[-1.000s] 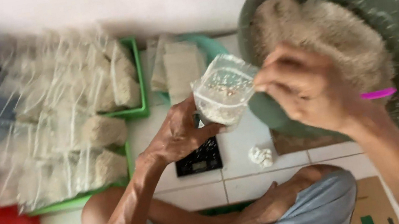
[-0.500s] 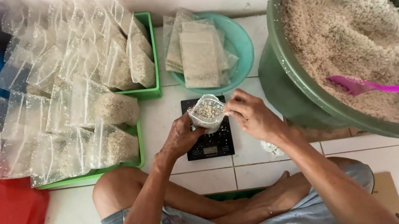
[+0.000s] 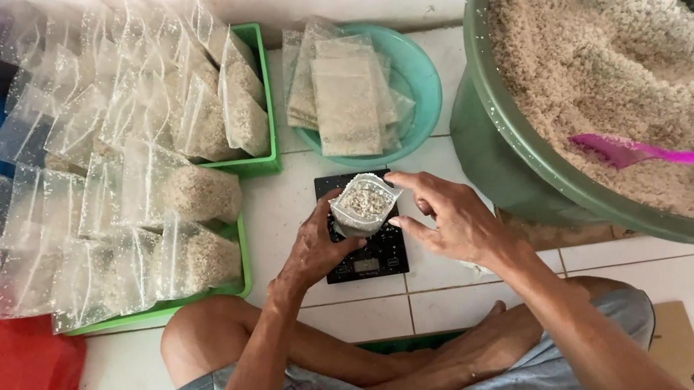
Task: The person uses a scoop to fill plastic bags with rice from a large container and then weighs each bag on a digital scale.
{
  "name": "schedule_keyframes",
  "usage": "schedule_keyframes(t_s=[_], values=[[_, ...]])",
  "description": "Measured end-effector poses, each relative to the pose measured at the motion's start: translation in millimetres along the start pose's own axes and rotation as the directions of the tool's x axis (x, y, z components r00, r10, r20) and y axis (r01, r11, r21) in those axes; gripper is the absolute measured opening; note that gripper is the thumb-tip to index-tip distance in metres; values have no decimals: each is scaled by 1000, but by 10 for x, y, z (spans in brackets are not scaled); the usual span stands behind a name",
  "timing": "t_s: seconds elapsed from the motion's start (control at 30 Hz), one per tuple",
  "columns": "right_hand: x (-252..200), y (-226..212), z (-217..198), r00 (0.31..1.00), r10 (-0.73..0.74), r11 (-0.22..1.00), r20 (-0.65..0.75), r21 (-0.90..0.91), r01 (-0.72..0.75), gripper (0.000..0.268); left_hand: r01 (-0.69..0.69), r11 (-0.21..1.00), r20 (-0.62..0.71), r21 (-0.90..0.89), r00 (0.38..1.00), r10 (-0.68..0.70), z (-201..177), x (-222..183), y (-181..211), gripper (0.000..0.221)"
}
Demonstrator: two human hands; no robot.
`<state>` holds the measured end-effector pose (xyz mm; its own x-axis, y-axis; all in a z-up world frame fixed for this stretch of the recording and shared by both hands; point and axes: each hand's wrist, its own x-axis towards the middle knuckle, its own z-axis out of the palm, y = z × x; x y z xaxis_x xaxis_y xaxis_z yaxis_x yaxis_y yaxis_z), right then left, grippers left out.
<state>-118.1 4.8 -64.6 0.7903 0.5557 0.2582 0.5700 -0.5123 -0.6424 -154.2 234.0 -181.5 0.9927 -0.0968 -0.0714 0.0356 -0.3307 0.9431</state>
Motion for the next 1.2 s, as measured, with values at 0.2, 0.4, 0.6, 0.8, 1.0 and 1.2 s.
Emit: schedule_keyframes(t_s=[0.2, 0.4, 0.6, 0.8, 1.0, 1.2], values=[[-543, 576, 354, 932, 302, 945, -203, 195, -263, 47, 121, 993, -105, -17, 987, -122, 7, -147, -119, 81], [-1234, 870, 842, 793, 607, 727, -57, 442, -525, 46, 136, 988, -279, -76, 948, -152, 231, -355, -179, 78], [-1268, 762, 829, 701, 712, 592, -30, 562, -577, 41, 66, 997, -429, -38, 900, -76, 455, -427, -159, 87], [-1341, 902, 1006, 776, 618, 731, -129, 459, -505, 40, 56, 994, -611, 93, 791, 12, 935, -345, -284, 109], [-1336, 904, 1032, 825, 545, 804, -149, 371, -464, 40, 117, 985, -637, -127, 751, -171, 1109, -122, -126, 118], [-1285, 879, 1032, 833, 527, 814, -165, 378, -440, 38, 47, 977, -651, -207, 739, -174, 1110, 1, -69, 119]])
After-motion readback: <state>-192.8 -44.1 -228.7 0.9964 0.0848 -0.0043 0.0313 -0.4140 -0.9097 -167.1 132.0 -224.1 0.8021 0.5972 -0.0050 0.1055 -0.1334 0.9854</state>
